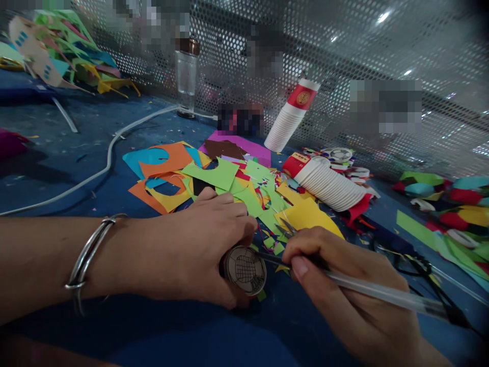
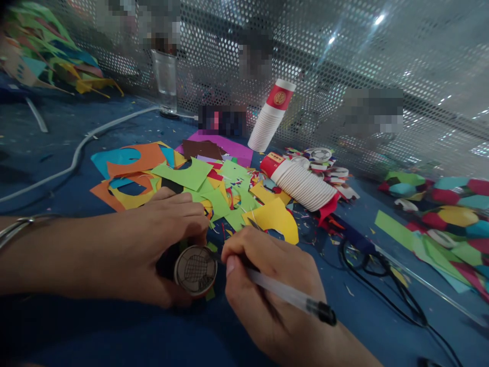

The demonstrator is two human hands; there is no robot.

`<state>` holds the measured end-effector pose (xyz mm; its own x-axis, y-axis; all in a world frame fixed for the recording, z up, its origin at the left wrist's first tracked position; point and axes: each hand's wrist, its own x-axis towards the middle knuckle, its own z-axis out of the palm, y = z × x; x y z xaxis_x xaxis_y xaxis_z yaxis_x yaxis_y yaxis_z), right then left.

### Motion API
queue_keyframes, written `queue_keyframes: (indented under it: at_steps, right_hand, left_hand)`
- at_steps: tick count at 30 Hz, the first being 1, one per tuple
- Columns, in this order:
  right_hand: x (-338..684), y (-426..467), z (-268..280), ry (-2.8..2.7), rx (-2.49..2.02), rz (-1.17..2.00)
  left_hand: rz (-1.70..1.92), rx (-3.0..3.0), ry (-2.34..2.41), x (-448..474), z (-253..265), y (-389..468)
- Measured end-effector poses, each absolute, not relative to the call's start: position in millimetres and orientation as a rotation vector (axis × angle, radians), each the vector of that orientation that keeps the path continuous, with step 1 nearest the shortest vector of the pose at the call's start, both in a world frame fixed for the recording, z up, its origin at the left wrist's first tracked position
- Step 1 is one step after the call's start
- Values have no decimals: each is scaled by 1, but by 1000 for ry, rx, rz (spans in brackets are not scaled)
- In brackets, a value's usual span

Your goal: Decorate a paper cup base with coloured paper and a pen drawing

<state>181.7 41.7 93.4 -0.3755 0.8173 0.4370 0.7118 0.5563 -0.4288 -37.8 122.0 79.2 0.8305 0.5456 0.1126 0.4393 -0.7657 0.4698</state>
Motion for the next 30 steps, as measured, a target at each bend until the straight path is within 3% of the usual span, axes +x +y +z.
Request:
queue_keyframes:
  at_steps: [30]
  right_hand:
    - [179, 43, 94, -2199, -1238, 221]
  left_hand:
    - [290, 2531, 731, -35, 82, 126]
